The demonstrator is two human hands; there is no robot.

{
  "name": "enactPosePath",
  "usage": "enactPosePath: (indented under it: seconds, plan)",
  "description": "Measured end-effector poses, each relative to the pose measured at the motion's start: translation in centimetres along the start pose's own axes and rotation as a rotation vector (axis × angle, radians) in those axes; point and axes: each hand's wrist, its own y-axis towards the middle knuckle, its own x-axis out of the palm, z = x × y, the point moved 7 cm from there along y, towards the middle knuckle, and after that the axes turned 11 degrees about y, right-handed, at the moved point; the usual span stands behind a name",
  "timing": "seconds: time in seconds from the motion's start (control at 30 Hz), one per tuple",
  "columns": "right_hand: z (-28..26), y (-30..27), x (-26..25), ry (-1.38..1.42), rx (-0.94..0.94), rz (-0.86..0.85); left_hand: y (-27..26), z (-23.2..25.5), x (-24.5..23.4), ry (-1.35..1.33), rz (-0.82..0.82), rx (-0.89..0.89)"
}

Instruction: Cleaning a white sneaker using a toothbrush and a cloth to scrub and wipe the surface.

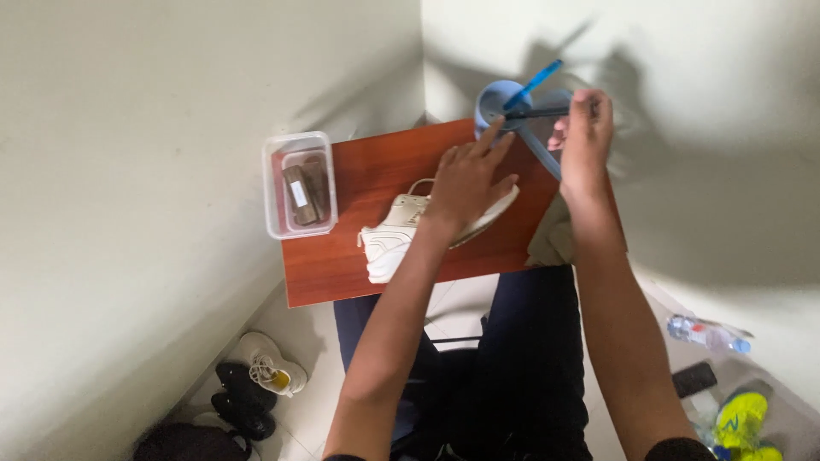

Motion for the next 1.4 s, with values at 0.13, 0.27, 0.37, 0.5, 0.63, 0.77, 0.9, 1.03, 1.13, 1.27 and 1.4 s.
enactPosePath:
  seconds: [0.13, 0.27, 0.37, 0.5, 0.63, 0.77, 0.9, 1.03, 1.13, 1.27, 1.4]
  plan:
    - [-0.6, 0.8, 2.7, -0.055, -0.060, -0.124, 0.5, -0.7, 0.7, 0.061, -0.041, 0.002]
    - [-2.6, -0.5, 6.0, -0.260, -0.166, -0.383, 0.7, -0.8, 0.9, 0.074, -0.053, 0.009]
    - [-1.3, -0.1, 6.6, -0.468, -0.199, -0.415, 1.1, -1.0, 1.3, 0.058, -0.047, 0.029]
    - [-2.4, -0.6, 7.0, -0.583, -0.140, -0.398, 0.2, -0.8, 0.2, 0.044, -0.027, 0.032]
    - [-5.0, -1.6, 8.0, -0.917, -0.176, -0.520, -0.6, -1.0, -1.2, 0.004, -0.011, 0.035]
    - [-3.5, -0.7, 4.6, -1.249, -0.016, -0.577, -1.8, -0.9, -2.5, -0.006, -0.010, 0.037]
    - [-5.3, -1.0, 5.2, -1.315, -0.423, -0.466, -2.7, -0.1, -2.7, -0.073, -0.048, 0.059]
    - [-6.5, -1.4, 6.7, -1.283, -0.833, -0.304, -3.4, 1.4, -3.2, -0.137, 0.082, 0.105]
    - [-6.3, -2.1, 6.9, -1.325, -0.861, -0.328, -4.1, 2.6, -3.3, -0.135, 0.078, 0.114]
    - [-5.1, -0.8, 5.9, -1.393, -0.791, -0.366, -2.9, 3.4, -3.6, -0.139, 0.099, 0.102]
    - [-8.0, -1.8, 4.9, -1.411, -0.796, -0.351, -1.1, 4.1, -3.3, -0.118, 0.077, 0.065]
